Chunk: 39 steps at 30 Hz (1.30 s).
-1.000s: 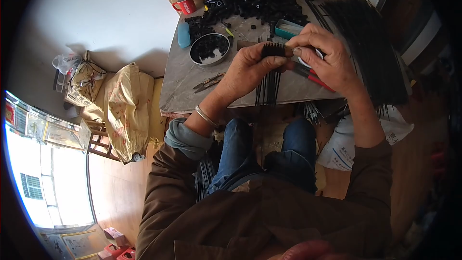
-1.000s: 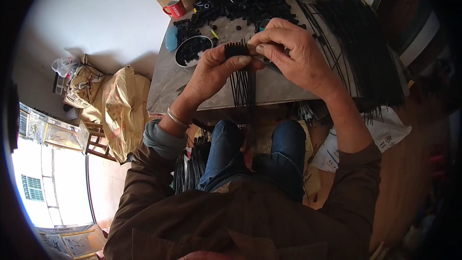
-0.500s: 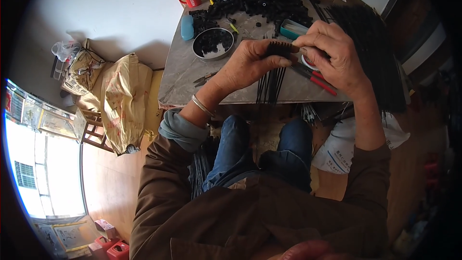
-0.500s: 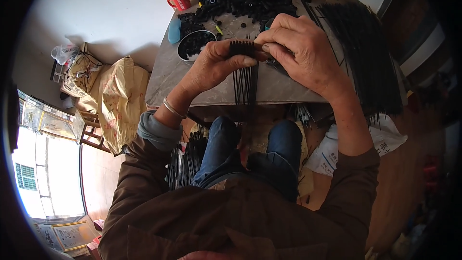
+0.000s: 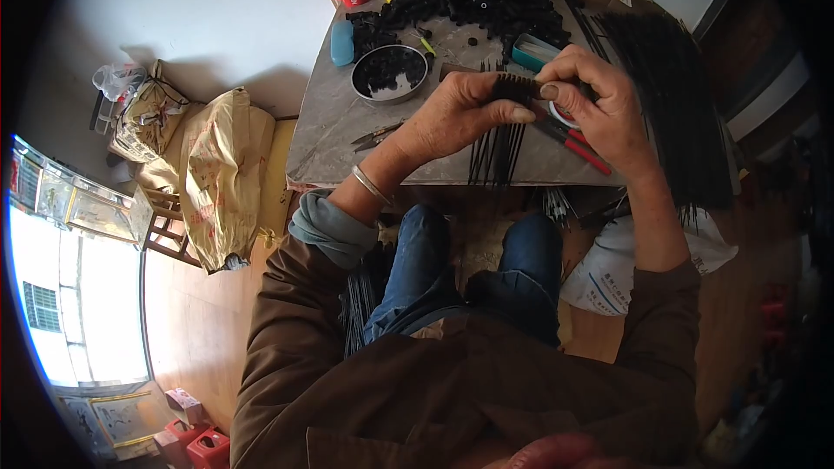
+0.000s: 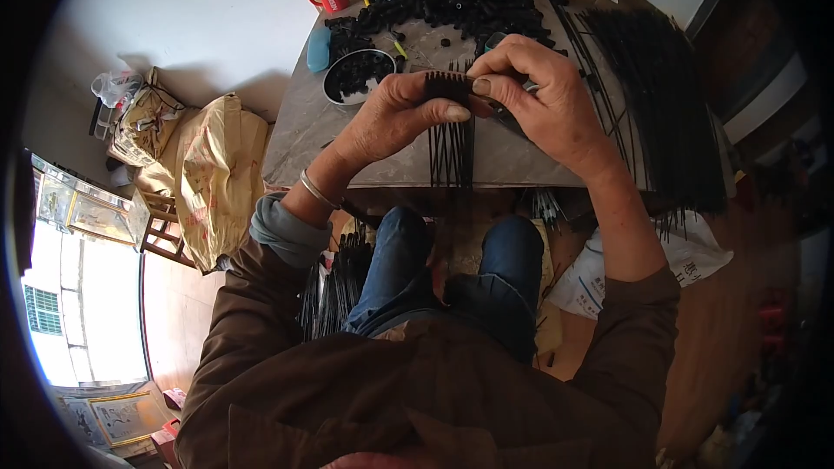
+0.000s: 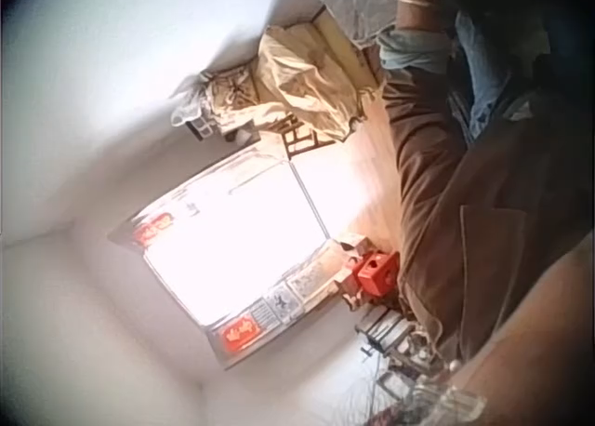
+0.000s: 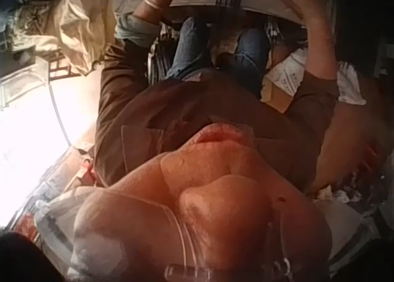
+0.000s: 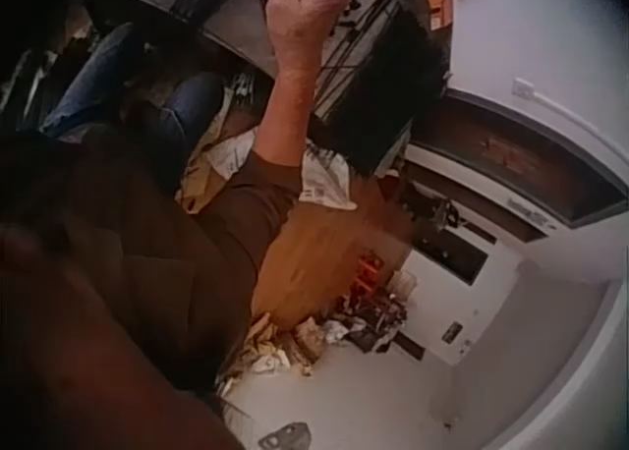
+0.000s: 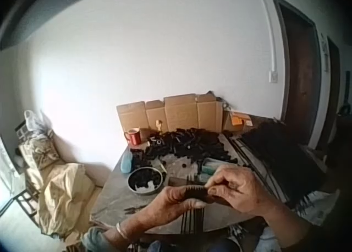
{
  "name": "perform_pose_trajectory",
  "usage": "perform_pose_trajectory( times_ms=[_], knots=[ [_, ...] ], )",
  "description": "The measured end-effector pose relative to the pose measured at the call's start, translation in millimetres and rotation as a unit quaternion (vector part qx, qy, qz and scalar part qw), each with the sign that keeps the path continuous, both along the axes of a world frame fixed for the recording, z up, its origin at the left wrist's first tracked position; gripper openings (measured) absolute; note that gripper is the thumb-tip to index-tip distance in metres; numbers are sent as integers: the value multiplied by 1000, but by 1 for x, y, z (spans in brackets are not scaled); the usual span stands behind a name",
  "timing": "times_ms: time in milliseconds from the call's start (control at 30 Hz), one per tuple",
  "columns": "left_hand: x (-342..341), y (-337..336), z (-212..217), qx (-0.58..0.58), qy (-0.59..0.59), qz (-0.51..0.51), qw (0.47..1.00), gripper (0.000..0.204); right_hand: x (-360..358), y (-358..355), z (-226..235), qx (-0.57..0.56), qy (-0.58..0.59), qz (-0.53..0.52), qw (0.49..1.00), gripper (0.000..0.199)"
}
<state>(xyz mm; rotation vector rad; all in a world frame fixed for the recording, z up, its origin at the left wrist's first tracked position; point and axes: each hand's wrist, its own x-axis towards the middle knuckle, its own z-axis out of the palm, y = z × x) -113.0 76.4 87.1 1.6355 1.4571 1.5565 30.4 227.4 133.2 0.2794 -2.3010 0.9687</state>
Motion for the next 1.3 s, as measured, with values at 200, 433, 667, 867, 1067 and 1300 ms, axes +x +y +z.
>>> perform_pose_trajectory(
  times_ms=[200,433,667,867,1067,1300],
  knots=[
    [0,0,6,-16,39,-5,999,30,-1,7,26,154,11,-6,988,8],
    [-2,2,3,3,31,1,1000,28,-15,11,9,13,4,54,998,5],
    [-5,4,3,1,32,-3,999,28,-23,10,10,49,-2,65,997,11],
    [-7,3,0,-25,27,28,999,26,-27,-5,5,80,50,25,995,28],
    [-2,7,-20,58,78,79,992,21,-49,-12,-7,185,168,8,968,16],
    [-3,-2,-105,-38,416,145,897,80,-47,-22,-2,74,61,26,995,4]
  ],
)
